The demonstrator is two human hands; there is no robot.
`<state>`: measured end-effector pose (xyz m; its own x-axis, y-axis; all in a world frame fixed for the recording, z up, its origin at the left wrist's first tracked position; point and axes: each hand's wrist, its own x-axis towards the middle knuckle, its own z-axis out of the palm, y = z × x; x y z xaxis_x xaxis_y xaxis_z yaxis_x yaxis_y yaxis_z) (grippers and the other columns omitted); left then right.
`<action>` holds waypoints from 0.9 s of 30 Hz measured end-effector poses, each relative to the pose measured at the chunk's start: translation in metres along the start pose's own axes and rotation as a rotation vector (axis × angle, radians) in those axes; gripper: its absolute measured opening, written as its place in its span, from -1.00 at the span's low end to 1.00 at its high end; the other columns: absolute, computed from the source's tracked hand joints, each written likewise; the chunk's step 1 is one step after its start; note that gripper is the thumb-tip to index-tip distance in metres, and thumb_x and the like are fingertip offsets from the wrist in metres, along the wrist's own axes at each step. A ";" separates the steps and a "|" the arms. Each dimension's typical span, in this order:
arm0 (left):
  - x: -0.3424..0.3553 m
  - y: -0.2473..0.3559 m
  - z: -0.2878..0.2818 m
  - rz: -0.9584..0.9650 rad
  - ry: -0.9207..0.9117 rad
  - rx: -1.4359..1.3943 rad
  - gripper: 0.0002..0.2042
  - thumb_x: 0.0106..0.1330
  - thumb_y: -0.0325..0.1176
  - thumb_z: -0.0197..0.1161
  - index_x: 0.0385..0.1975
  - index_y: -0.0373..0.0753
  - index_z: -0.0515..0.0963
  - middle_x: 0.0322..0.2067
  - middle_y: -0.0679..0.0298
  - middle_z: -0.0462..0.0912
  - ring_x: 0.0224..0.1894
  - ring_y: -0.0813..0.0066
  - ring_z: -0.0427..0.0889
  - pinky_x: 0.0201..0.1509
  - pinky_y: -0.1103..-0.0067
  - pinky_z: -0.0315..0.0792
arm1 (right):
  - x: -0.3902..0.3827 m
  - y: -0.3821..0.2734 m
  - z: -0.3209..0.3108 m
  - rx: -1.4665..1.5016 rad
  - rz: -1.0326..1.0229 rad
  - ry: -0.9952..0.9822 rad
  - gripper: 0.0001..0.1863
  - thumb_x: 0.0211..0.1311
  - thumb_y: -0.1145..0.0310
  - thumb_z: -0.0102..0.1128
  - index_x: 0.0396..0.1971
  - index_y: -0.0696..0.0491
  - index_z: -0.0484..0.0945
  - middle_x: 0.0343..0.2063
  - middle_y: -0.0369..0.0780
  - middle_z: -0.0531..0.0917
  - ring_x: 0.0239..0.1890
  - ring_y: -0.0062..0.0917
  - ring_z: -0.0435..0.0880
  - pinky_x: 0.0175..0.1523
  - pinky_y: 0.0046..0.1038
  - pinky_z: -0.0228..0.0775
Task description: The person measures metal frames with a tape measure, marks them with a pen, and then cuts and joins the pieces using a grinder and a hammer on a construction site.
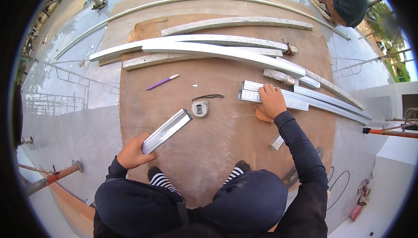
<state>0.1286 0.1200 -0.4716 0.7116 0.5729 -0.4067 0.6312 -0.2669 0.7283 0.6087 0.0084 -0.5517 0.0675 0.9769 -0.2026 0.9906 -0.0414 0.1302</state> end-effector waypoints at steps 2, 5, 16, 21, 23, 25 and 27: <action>-0.005 0.004 -0.002 -0.045 0.077 0.059 -0.62 0.07 -0.18 0.42 -0.20 -0.26 0.53 -0.44 0.01 0.66 -0.37 -0.02 0.65 -0.30 0.30 0.48 | -0.001 -0.005 -0.010 0.110 -0.028 0.093 -0.33 -0.10 -0.05 0.48 -0.07 0.07 0.49 -0.16 -0.16 0.52 0.01 -0.31 0.47 0.05 -0.34 0.28; -0.002 0.006 -0.002 -0.078 0.153 0.095 -0.62 0.06 -0.18 0.44 -0.19 -0.24 0.54 -0.43 0.04 0.67 -0.36 0.01 0.67 -0.30 0.32 0.49 | 0.024 -0.019 -0.025 0.283 -0.060 0.243 -0.26 -0.01 -0.04 0.45 0.11 0.09 0.46 -0.07 -0.11 0.51 0.05 -0.26 0.46 0.12 -0.25 0.24; -0.024 0.029 -0.019 -0.076 0.443 0.266 -0.50 0.03 0.05 0.49 -0.25 -0.24 0.53 -0.50 0.10 0.67 -0.47 0.07 0.68 -0.38 0.37 0.51 | 0.196 -0.062 -0.009 0.393 0.001 0.395 -0.51 0.05 0.25 0.42 -0.04 0.10 0.49 -0.12 -0.12 0.57 -0.02 -0.21 0.55 0.05 -0.24 0.36; -0.010 0.034 -0.023 -0.014 0.571 0.373 -0.52 0.03 0.04 0.49 -0.32 -0.24 0.53 -0.57 0.10 0.64 -0.54 0.11 0.67 -0.43 0.39 0.51 | 0.178 -0.012 -0.041 0.523 -0.076 0.542 -0.53 0.04 0.29 0.40 -0.06 0.12 0.49 -0.20 -0.05 0.62 -0.11 -0.05 0.58 -0.02 -0.14 0.40; -0.015 0.030 -0.031 -0.026 0.591 0.376 -0.55 0.04 0.02 0.49 -0.35 -0.24 0.53 -0.58 0.09 0.64 -0.55 0.12 0.66 -0.43 0.39 0.51 | 0.168 0.005 -0.079 0.729 -0.199 0.406 -0.46 0.21 0.14 0.32 0.08 0.17 0.51 -0.08 -0.01 0.66 -0.05 -0.11 0.63 0.04 -0.18 0.41; -0.017 0.023 -0.036 -0.004 0.601 0.369 -0.58 0.06 -0.03 0.49 -0.36 -0.25 0.52 -0.58 0.09 0.63 -0.55 0.10 0.66 -0.44 0.39 0.51 | 0.161 0.019 -0.110 0.941 -0.299 0.222 -0.41 0.30 0.04 0.25 0.14 0.19 0.51 -0.01 0.01 0.66 0.00 -0.19 0.63 0.07 -0.24 0.41; -0.009 0.023 -0.040 -0.005 0.596 0.366 -0.59 0.06 -0.04 0.49 -0.36 -0.25 0.53 -0.59 0.08 0.63 -0.55 0.08 0.66 -0.42 0.38 0.51 | 0.142 0.047 -0.134 0.874 -0.290 0.195 -0.34 0.35 -0.13 0.13 0.11 0.19 0.54 -0.13 -0.02 0.70 -0.11 -0.34 0.62 0.02 -0.34 0.41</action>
<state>0.1247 0.1394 -0.4291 0.4839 0.8743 0.0382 0.7720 -0.4471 0.4517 0.6486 0.1736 -0.4448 -0.1383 0.9884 0.0629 0.7087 0.1431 -0.6908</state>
